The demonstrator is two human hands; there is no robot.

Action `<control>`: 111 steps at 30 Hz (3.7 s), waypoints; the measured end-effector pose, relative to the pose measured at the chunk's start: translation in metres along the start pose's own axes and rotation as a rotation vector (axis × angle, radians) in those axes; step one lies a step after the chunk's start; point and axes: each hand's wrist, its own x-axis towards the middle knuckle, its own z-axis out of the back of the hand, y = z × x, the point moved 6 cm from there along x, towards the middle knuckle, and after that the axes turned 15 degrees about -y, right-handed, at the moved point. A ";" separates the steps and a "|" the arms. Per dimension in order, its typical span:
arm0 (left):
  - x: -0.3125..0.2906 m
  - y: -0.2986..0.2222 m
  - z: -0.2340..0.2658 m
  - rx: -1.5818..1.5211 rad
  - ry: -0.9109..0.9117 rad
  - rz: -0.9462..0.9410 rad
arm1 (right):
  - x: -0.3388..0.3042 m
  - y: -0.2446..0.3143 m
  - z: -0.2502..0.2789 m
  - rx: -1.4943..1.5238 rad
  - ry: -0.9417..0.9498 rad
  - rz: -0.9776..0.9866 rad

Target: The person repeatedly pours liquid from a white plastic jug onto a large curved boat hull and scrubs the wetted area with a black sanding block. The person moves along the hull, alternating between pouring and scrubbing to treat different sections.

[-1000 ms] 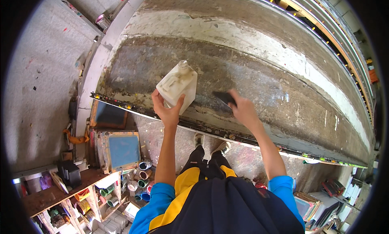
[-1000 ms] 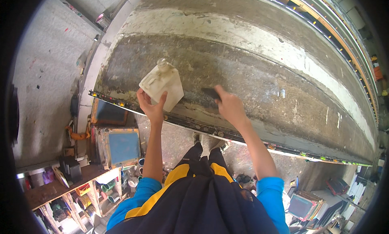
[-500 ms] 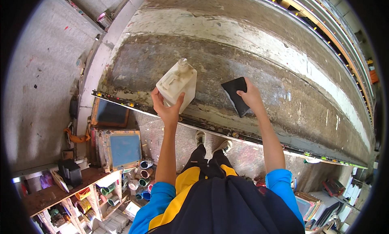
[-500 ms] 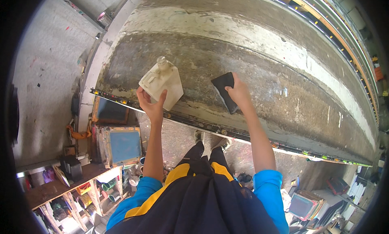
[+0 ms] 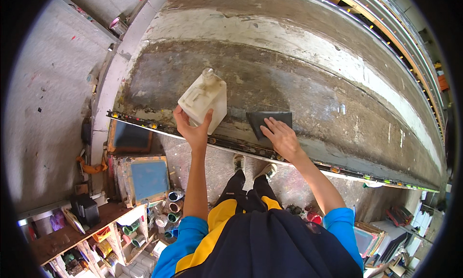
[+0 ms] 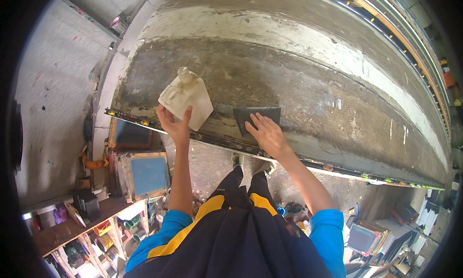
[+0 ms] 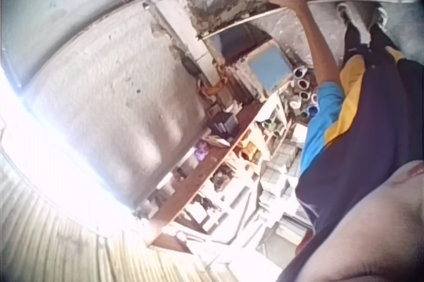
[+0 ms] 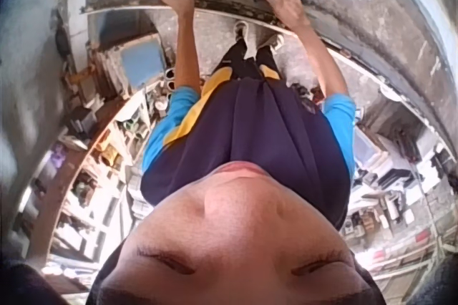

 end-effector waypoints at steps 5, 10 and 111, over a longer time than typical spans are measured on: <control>0.000 0.000 -0.001 0.009 -0.005 -0.007 | 0.025 -0.014 0.009 0.055 0.044 -0.092; -0.003 -0.002 -0.003 -0.008 0.010 0.015 | 0.024 -0.005 -0.005 -0.080 0.061 -0.095; -0.182 -0.077 -0.201 -0.043 0.540 -0.082 | -0.222 -0.205 0.127 -0.248 -0.123 -0.815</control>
